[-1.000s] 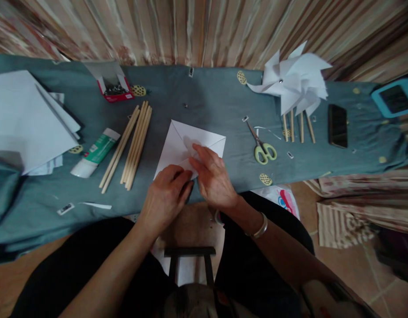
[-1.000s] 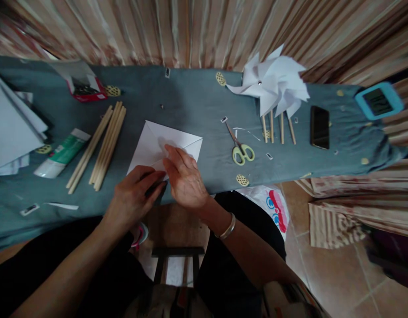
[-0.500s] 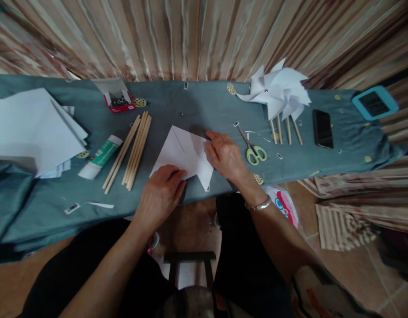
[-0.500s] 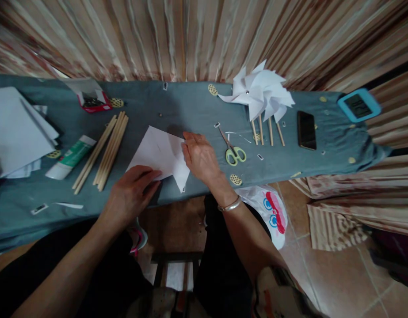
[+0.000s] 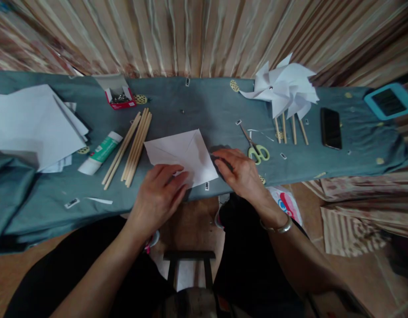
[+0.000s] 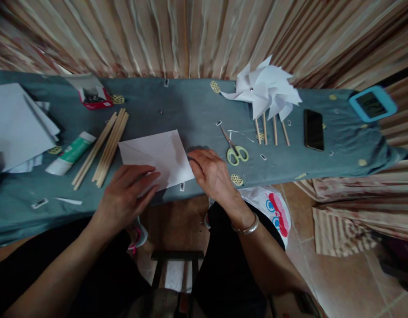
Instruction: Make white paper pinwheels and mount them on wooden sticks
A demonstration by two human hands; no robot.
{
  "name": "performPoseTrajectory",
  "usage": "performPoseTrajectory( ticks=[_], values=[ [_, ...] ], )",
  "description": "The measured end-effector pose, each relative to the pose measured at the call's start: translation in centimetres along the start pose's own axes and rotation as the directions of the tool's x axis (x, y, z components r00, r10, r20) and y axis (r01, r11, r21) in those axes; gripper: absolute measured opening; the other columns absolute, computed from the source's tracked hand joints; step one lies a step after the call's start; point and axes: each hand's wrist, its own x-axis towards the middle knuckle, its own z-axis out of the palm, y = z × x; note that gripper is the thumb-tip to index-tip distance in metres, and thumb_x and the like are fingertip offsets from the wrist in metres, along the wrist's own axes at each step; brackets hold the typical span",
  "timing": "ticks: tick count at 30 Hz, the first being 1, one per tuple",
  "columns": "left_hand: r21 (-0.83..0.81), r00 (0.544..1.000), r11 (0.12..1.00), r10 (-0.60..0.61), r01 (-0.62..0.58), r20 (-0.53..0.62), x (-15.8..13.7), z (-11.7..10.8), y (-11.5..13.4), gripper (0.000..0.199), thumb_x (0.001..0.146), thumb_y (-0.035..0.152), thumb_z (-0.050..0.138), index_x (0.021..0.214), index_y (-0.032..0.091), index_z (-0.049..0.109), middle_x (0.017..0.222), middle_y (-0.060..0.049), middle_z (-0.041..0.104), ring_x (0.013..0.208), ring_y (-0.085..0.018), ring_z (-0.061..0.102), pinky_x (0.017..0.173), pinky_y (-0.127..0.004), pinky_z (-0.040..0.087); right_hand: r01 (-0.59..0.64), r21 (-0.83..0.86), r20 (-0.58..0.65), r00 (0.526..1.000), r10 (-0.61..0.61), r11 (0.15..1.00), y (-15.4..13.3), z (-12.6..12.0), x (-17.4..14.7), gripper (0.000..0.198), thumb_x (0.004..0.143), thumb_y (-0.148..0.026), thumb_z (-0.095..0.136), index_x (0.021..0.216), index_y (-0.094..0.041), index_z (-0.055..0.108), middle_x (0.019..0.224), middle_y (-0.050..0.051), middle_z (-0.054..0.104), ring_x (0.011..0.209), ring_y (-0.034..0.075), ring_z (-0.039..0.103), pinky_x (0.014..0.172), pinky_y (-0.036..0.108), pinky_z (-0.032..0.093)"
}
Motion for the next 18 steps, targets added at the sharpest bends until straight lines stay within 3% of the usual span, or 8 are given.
performPoseTrajectory(
  ticks=[3, 9, 18],
  values=[
    [-0.014, 0.995, 1.000, 0.008, -0.007, 0.104, -0.2, 0.7, 1.2, 0.015, 0.089, 0.019, 0.060, 0.102, 0.012, 0.066, 0.101, -0.013, 0.068, 0.090, -0.025, 0.061, 0.079, -0.040, 0.058, 0.070, 0.070, 0.070, 0.995, -0.075, 0.995, -0.1, 0.2, -0.4, 0.028, 0.096, -0.019, 0.046, 0.114, -0.018, 0.068, 0.116, 0.009, 0.072, 0.111, 0.021, 0.065, 0.099, 0.043, 0.052],
    [0.059, 0.993, 0.998, -0.004, -0.003, 0.118, -0.5, 0.9, 1.6, 0.014, 0.093, 0.015, 0.053, 0.097, 0.012, 0.067, 0.096, -0.010, 0.069, 0.086, -0.023, 0.062, 0.074, -0.036, 0.058, 0.114, 0.079, 0.145, 0.982, -0.125, 0.990, 0.0, 0.6, -1.1, 0.034, 0.094, -0.012, 0.043, 0.118, -0.016, 0.067, 0.124, 0.012, 0.068, 0.120, 0.023, 0.061, 0.104, 0.046, 0.049],
    [0.053, 0.997, 0.998, -0.027, 0.023, 0.072, -0.8, 0.7, 1.5, 0.018, 0.093, 0.013, 0.049, 0.091, 0.012, 0.067, 0.091, -0.010, 0.070, 0.079, -0.021, 0.065, 0.068, -0.033, 0.057, -0.023, 0.292, 0.272, 0.960, -0.060, 0.956, -0.1, -0.3, -0.9, 0.055, 0.074, -0.003, 0.054, 0.124, -0.024, 0.063, 0.139, 0.008, 0.059, 0.132, 0.023, 0.053, 0.108, 0.048, 0.045]
  ],
)
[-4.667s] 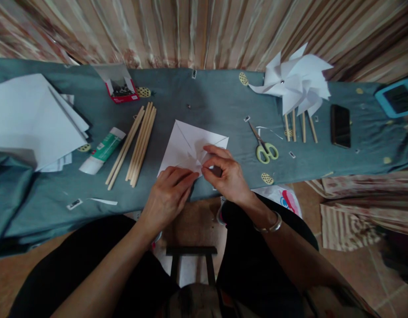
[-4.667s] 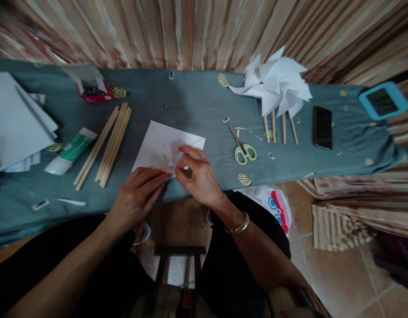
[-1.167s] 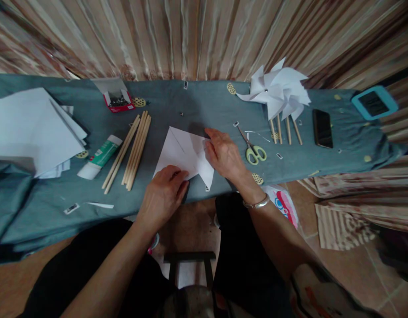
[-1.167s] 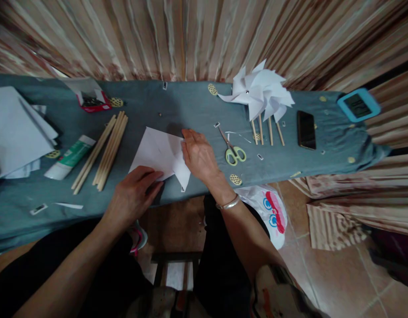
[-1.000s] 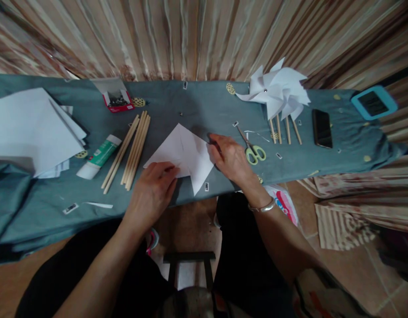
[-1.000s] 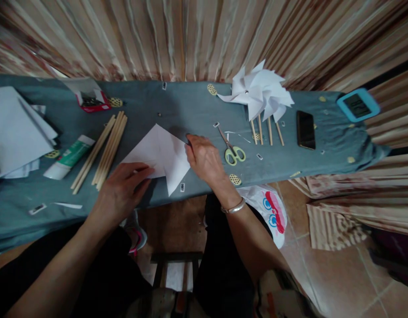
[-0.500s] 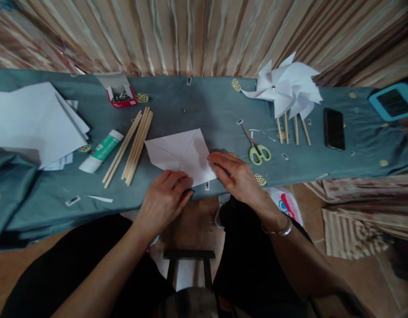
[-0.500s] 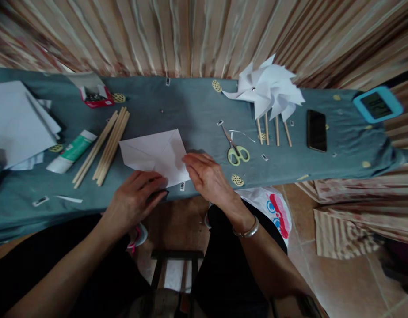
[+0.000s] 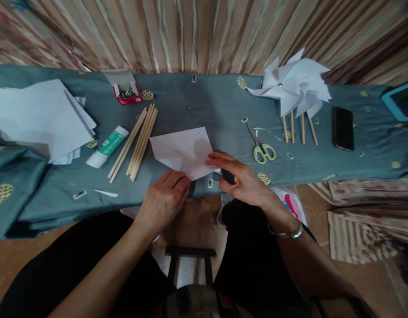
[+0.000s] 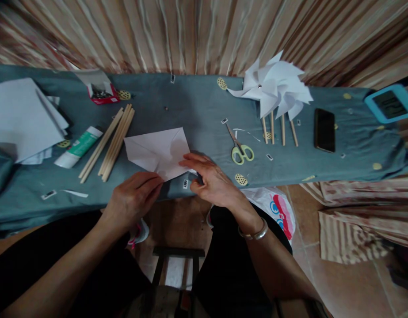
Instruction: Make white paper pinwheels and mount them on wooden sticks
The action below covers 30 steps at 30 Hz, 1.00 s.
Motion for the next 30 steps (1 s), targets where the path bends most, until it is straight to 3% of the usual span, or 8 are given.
performPoseTrajectory(
  ticks=[6, 10, 14, 20, 26, 30],
  values=[
    [-0.057, 1.000, 0.998, -0.002, 0.001, -0.014, -0.4, -0.3, 0.0, 0.013, 0.091, 0.012, 0.052, 0.092, 0.011, 0.065, 0.092, -0.010, 0.070, 0.081, -0.021, 0.066, 0.070, -0.032, 0.057, -0.087, 0.257, -0.080, 0.991, 0.111, 0.962, 0.3, -0.2, 0.5, 0.014, 0.084, -0.020, 0.067, 0.096, -0.024, 0.071, 0.125, 0.005, 0.068, 0.121, 0.021, 0.062, 0.106, 0.047, 0.046],
    [-0.055, 1.000, 0.998, -0.010, 0.011, 0.018, -0.5, -0.5, 0.3, 0.015, 0.092, 0.011, 0.051, 0.090, 0.012, 0.065, 0.092, -0.010, 0.070, 0.081, -0.021, 0.064, 0.070, -0.032, 0.057, -0.077, 0.314, -0.138, 0.982, 0.126, 0.946, 0.6, 0.3, 1.2, 0.005, 0.083, -0.025, 0.070, 0.088, -0.023, 0.072, 0.120, 0.005, 0.071, 0.118, 0.022, 0.064, 0.105, 0.047, 0.047],
    [-0.045, 0.999, 0.999, -0.003, 0.005, 0.040, -0.6, -0.5, 0.6, 0.014, 0.092, 0.012, 0.052, 0.091, 0.012, 0.066, 0.094, -0.010, 0.070, 0.083, -0.022, 0.063, 0.071, -0.035, 0.058, -0.078, 0.256, -0.208, 0.969, 0.133, 0.964, 0.4, 1.7, 2.1, 0.003, 0.081, -0.024, 0.071, 0.084, -0.023, 0.072, 0.122, 0.006, 0.069, 0.119, 0.022, 0.063, 0.105, 0.046, 0.047],
    [-0.098, 0.999, 0.995, -0.017, 0.020, 0.033, -1.1, -0.5, 0.8, 0.019, 0.091, 0.012, 0.056, 0.108, 0.008, 0.063, 0.101, -0.012, 0.071, 0.090, -0.024, 0.063, 0.078, -0.039, 0.060, -0.071, 0.058, -0.257, 0.963, 0.083, 0.996, -0.4, 3.8, 3.2, 0.006, 0.081, -0.018, 0.068, 0.082, -0.023, 0.071, 0.129, 0.007, 0.063, 0.120, 0.022, 0.060, 0.105, 0.045, 0.048],
    [-0.143, 0.999, 0.990, -0.011, 0.016, 0.035, -1.5, -0.3, 0.9, 0.037, 0.090, 0.010, 0.058, 0.126, 0.007, 0.056, 0.105, -0.013, 0.069, 0.095, -0.025, 0.063, 0.083, -0.041, 0.059, -0.024, -0.040, -0.279, 0.960, 0.012, 0.999, -0.5, 4.6, 3.8, 0.008, 0.085, -0.017, 0.063, 0.084, -0.021, 0.070, 0.135, 0.008, 0.058, 0.125, 0.022, 0.055, 0.107, 0.043, 0.047],
    [-0.137, 0.998, 0.990, -0.007, 0.015, 0.064, -1.7, -0.1, 0.8, 0.035, 0.090, 0.011, 0.058, 0.124, 0.009, 0.058, 0.108, -0.014, 0.068, 0.097, -0.025, 0.061, 0.084, -0.042, 0.059, -0.026, -0.074, -0.277, 0.961, 0.004, 0.997, -0.3, 4.8, 3.8, 0.009, 0.087, -0.019, 0.061, 0.086, -0.022, 0.069, 0.137, 0.006, 0.055, 0.127, 0.021, 0.053, 0.108, 0.043, 0.046]
  ],
)
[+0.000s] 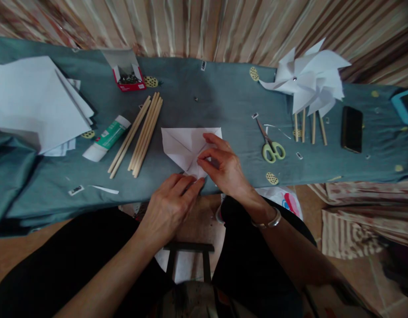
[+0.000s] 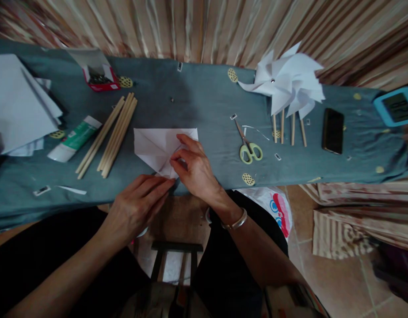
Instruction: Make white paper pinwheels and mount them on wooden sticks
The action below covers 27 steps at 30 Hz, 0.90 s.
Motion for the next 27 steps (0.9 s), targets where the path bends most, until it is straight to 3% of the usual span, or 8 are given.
performPoseTrajectory(
  ticks=[27],
  values=[
    [-0.018, 1.000, 1.000, -0.008, 0.008, -0.014, 0.34, -0.06, 0.08, 0.029, 0.090, 0.011, 0.057, 0.118, 0.005, 0.063, 0.105, -0.013, 0.069, 0.094, -0.025, 0.060, 0.081, -0.040, 0.059, 0.072, -0.077, -0.019, 0.997, -0.074, 0.994, 0.30, 0.52, 0.12, 0.007, 0.085, -0.016, 0.064, 0.088, -0.023, 0.064, 0.143, 0.008, 0.050, 0.130, 0.026, 0.050, 0.108, 0.049, 0.047]
  ],
)
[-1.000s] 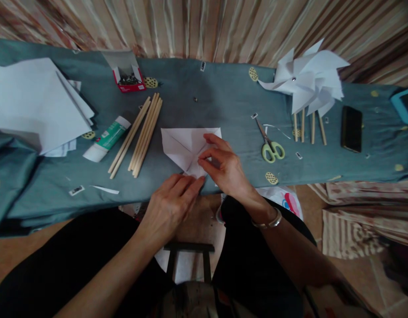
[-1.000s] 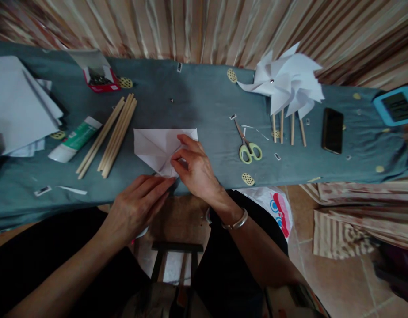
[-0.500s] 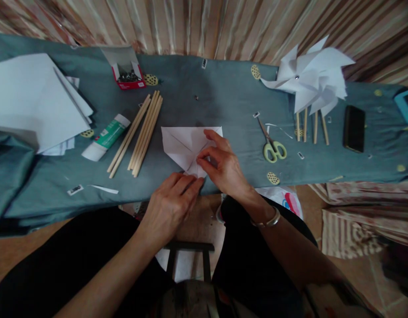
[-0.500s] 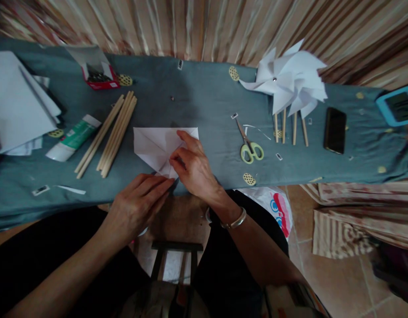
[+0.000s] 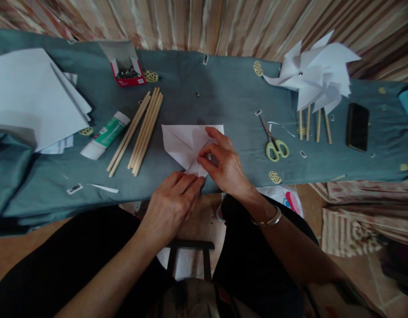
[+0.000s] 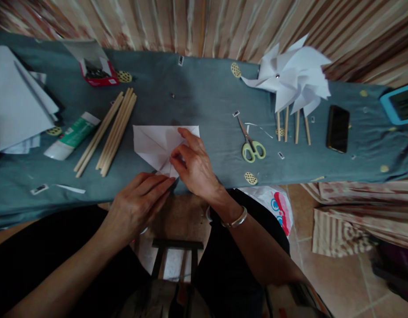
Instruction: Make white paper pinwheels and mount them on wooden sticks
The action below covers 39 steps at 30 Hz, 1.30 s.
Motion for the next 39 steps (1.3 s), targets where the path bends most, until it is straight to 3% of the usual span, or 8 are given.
performPoseTrajectory(
  ticks=[22, 29, 35, 39],
  values=[
    [0.001, 1.000, 1.000, 0.024, -0.024, -0.010, -0.13, 0.22, 0.14, 0.027, 0.089, 0.009, 0.059, 0.115, 0.004, 0.064, 0.104, -0.014, 0.070, 0.093, -0.025, 0.062, 0.081, -0.041, 0.059, -0.035, 0.046, 0.016, 0.999, 0.035, 0.998, -0.33, -0.26, -0.03, 0.007, 0.085, -0.019, 0.062, 0.088, -0.025, 0.065, 0.143, 0.004, 0.051, 0.132, 0.027, 0.049, 0.111, 0.049, 0.043],
    [-0.009, 1.000, 1.000, 0.014, -0.014, -0.002, -0.14, 0.08, 0.12, 0.027, 0.089, 0.009, 0.057, 0.115, 0.005, 0.063, 0.106, -0.014, 0.070, 0.094, -0.025, 0.063, 0.083, -0.041, 0.059, -0.009, -0.036, -0.005, 1.000, 0.009, 0.999, -0.37, -0.16, -0.20, 0.007, 0.087, -0.019, 0.061, 0.089, -0.024, 0.064, 0.143, 0.007, 0.051, 0.130, 0.026, 0.051, 0.108, 0.047, 0.047],
    [-0.013, 1.000, 1.000, 0.016, -0.017, -0.014, -0.07, 0.05, 0.10, 0.026, 0.090, 0.010, 0.057, 0.115, 0.006, 0.063, 0.106, -0.014, 0.070, 0.094, -0.025, 0.063, 0.082, -0.041, 0.059, -0.014, -0.048, 0.010, 1.000, 0.015, 0.999, -0.34, -0.16, -0.26, 0.012, 0.088, -0.019, 0.059, 0.094, -0.026, 0.066, 0.144, 0.005, 0.050, 0.131, 0.029, 0.049, 0.109, 0.049, 0.046],
    [-0.007, 1.000, 1.000, 0.013, -0.013, -0.007, -0.02, 0.10, 0.13, 0.025, 0.091, 0.010, 0.056, 0.114, 0.006, 0.063, 0.104, -0.014, 0.070, 0.094, -0.025, 0.063, 0.082, -0.041, 0.059, 0.008, -0.053, 0.009, 1.000, -0.008, 0.999, -0.43, -0.18, -0.28, 0.015, 0.089, -0.018, 0.058, 0.097, -0.027, 0.067, 0.143, 0.003, 0.050, 0.130, 0.026, 0.050, 0.110, 0.045, 0.046]
  ],
)
